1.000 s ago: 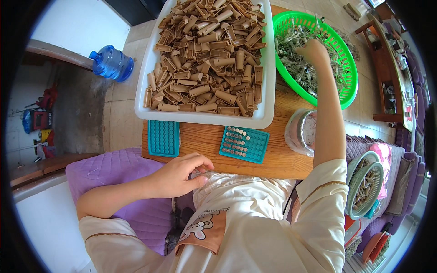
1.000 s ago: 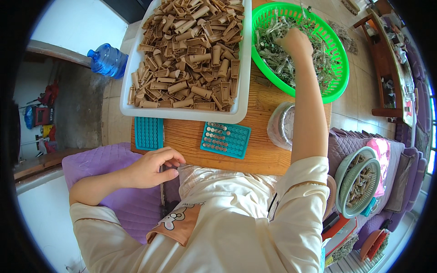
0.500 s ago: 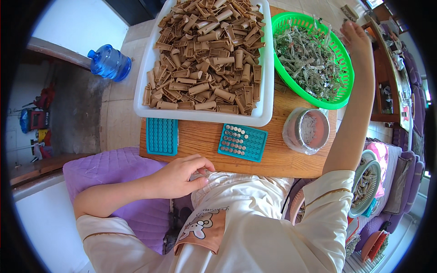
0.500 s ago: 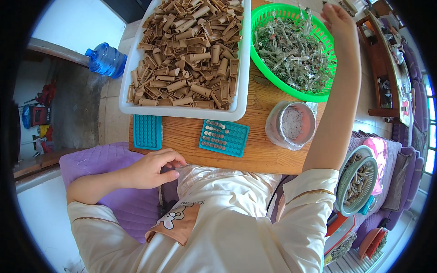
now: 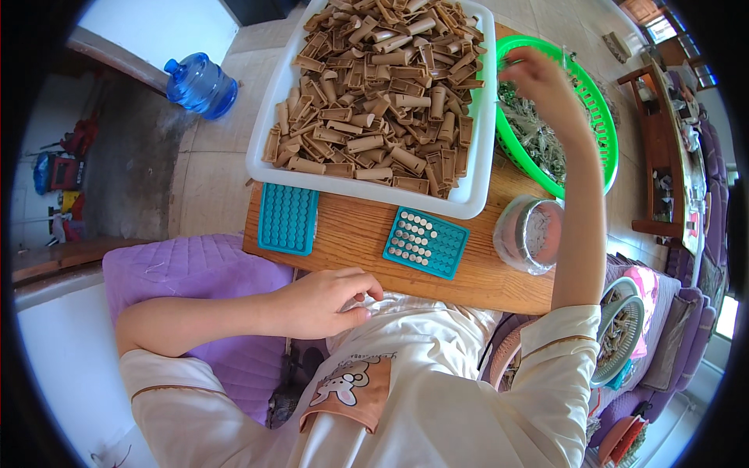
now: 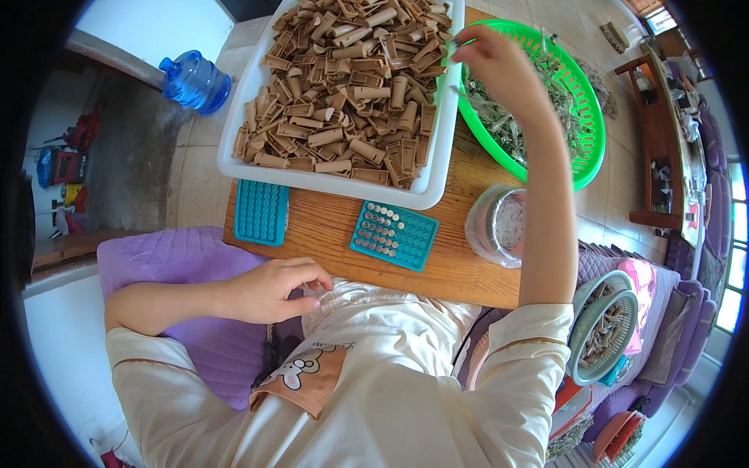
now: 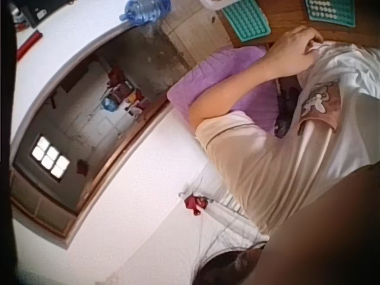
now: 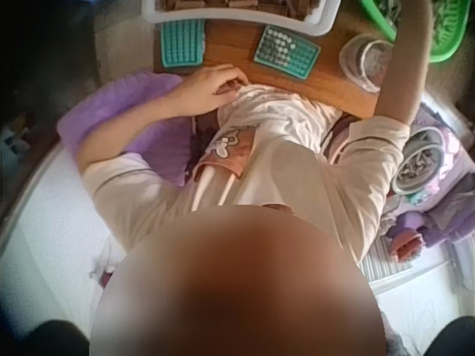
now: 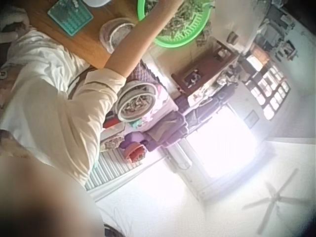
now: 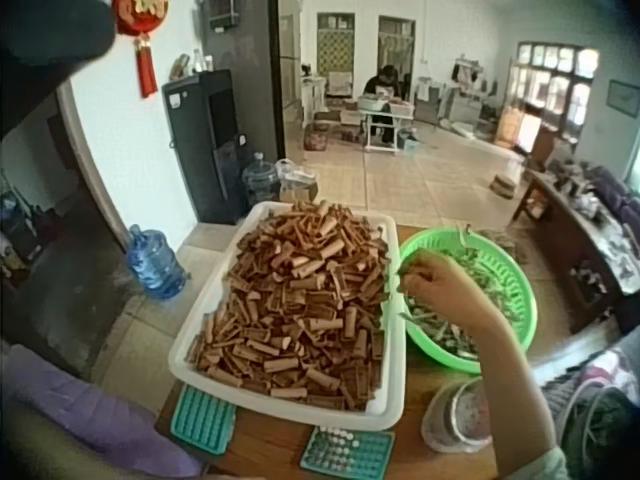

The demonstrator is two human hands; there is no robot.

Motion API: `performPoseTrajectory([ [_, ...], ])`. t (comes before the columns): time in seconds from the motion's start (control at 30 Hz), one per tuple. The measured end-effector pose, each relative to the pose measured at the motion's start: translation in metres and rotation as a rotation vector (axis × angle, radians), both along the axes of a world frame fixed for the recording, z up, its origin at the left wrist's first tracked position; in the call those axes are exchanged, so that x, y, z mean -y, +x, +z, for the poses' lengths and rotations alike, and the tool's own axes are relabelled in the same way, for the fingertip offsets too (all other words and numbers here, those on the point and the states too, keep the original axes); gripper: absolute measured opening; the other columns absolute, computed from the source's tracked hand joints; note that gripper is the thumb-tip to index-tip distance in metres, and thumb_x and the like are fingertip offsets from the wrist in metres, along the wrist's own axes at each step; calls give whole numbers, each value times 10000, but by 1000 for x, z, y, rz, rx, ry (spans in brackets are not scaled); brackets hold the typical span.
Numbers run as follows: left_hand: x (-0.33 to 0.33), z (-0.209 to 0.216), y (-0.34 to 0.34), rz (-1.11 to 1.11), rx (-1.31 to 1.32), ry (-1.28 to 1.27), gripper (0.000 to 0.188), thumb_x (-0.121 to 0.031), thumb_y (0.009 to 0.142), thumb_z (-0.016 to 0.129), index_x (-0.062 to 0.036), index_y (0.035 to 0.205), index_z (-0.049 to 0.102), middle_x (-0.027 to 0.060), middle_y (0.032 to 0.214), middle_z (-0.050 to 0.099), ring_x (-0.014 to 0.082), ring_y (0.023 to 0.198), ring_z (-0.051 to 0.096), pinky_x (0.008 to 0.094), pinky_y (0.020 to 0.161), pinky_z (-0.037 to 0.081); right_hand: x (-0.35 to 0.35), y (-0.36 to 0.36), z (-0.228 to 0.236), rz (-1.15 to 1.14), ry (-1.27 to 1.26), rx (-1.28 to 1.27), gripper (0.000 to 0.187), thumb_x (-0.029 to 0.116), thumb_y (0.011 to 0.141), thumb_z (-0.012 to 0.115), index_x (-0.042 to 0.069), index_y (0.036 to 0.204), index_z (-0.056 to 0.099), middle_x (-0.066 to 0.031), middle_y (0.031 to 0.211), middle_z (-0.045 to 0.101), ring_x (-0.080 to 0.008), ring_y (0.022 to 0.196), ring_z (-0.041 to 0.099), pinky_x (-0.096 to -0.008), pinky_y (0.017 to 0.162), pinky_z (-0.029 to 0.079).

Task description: The person is assembling parts of what appear to be small tobacco-related products (possibly small cigar-like items) by placing a filter or end-piece and wrapping them.

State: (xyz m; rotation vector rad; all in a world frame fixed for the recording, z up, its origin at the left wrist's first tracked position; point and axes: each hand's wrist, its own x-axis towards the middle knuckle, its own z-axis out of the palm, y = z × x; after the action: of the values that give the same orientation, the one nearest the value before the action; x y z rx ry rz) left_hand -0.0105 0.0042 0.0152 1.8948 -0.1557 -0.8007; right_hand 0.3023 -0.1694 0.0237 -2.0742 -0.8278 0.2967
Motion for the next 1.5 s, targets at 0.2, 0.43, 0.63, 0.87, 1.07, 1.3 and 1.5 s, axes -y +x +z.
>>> performPoseTrajectory([
  [0.2,-1,-1,-4,-23,50,-18,247,-128,768,521,-19,986,480,119,950,503,257,898,505,326,742,427,-62,-27,-54,207,-174,149,159,94,777,499,15,913,477,-95,805,557,-185,699,524,-300,641,419],
  [0.43,-1,-1,-5,-26,29,-25,249,-139,765,525,-20,980,484,124,944,506,262,853,523,335,714,432,-94,-50,-64,190,-354,232,153,92,732,527,21,865,503,-145,794,571,-306,756,556,-362,673,428],
  [0.63,0,0,-7,-10,64,-35,230,-136,764,495,-12,956,483,141,913,521,298,818,532,359,708,424,-98,-53,-67,93,-326,140,129,109,725,540,49,838,558,-139,780,592,-312,756,567,-368,695,446],
  [0.87,-1,0,-7,-4,79,-35,226,-146,769,497,-9,949,484,146,913,521,300,833,528,368,719,422,-89,-62,-66,13,-201,185,125,101,704,556,35,807,578,-139,754,596,-301,730,572,-351,681,446],
  [1.07,-3,-6,-6,53,144,-77,216,-142,786,522,-7,950,483,110,923,518,211,821,542,311,690,448,-71,-65,-54,-12,-134,44,169,127,702,585,28,840,590,-88,731,606,-182,672,573,-279,641,444],
  [1.3,-6,-17,0,495,-198,-483,226,-167,852,453,-29,1030,428,64,994,491,140,855,518,262,745,433,-56,-97,-34,27,25,-260,145,78,727,579,-1,848,567,-28,696,562,-85,622,492,-221,571,407],
  [1.5,-10,-11,9,862,-570,-493,225,-210,877,408,-68,1052,412,37,1015,468,96,826,501,234,723,415,-43,-98,-50,-69,-2,-300,159,91,736,579,-2,862,556,-6,689,540,-62,561,433,-210,497,366],
])
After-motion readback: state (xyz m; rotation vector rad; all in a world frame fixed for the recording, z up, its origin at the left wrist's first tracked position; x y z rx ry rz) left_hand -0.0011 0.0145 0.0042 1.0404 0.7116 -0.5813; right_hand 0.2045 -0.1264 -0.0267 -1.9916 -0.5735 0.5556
